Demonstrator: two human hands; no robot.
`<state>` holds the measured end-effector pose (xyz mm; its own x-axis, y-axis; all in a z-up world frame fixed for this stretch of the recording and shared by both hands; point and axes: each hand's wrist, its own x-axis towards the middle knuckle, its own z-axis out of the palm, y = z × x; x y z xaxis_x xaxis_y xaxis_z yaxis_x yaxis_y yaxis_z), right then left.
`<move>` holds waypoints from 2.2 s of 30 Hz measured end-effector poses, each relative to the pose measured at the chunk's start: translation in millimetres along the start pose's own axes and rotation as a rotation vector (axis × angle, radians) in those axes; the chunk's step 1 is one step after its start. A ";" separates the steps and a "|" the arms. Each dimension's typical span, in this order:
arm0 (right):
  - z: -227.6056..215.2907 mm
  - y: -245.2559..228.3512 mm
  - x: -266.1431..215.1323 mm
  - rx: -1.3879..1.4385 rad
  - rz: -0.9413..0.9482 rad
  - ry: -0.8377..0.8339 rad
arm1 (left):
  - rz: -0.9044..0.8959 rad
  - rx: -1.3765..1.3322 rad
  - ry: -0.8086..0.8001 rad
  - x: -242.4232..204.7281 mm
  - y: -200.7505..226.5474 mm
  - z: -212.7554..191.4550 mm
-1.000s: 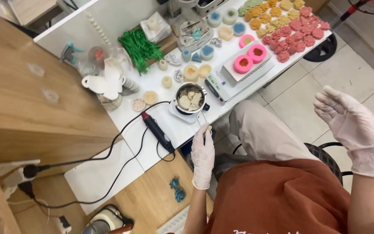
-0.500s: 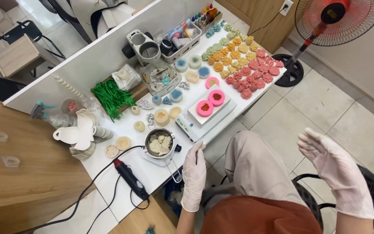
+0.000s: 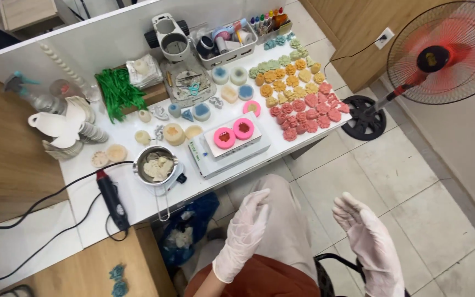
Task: The recorder uses a heat gun to melt wax in a small pitcher, then pours it into silicone flower-shaped molds, and cleans up small wax pieces.
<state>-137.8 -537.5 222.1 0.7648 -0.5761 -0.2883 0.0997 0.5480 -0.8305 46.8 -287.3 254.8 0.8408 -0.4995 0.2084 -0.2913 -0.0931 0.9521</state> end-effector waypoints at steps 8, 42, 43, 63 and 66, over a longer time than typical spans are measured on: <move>69.4 66.0 -6.1 0.042 0.032 0.159 | 0.075 -0.063 -0.280 12.0 -28.9 -73.9; 174.0 48.3 104.2 -0.040 0.051 0.094 | 0.293 0.045 -0.318 99.8 -80.5 -153.2; 178.4 48.9 111.8 -0.045 0.055 0.042 | 0.245 0.025 -0.299 94.3 -84.2 -156.6; 239.3 34.7 214.4 -0.033 0.297 -0.631 | -0.107 0.531 0.402 -1.8 -110.0 -84.5; 215.7 23.2 215.1 0.001 0.284 -0.636 | -0.157 0.547 0.359 -4.8 -93.5 -44.9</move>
<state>166.3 -517.9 243.6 0.9857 0.0569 -0.1588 -0.1591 0.6259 -0.7635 90.4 -237.5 174.8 0.9640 -0.1362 0.2282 -0.2631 -0.6115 0.7462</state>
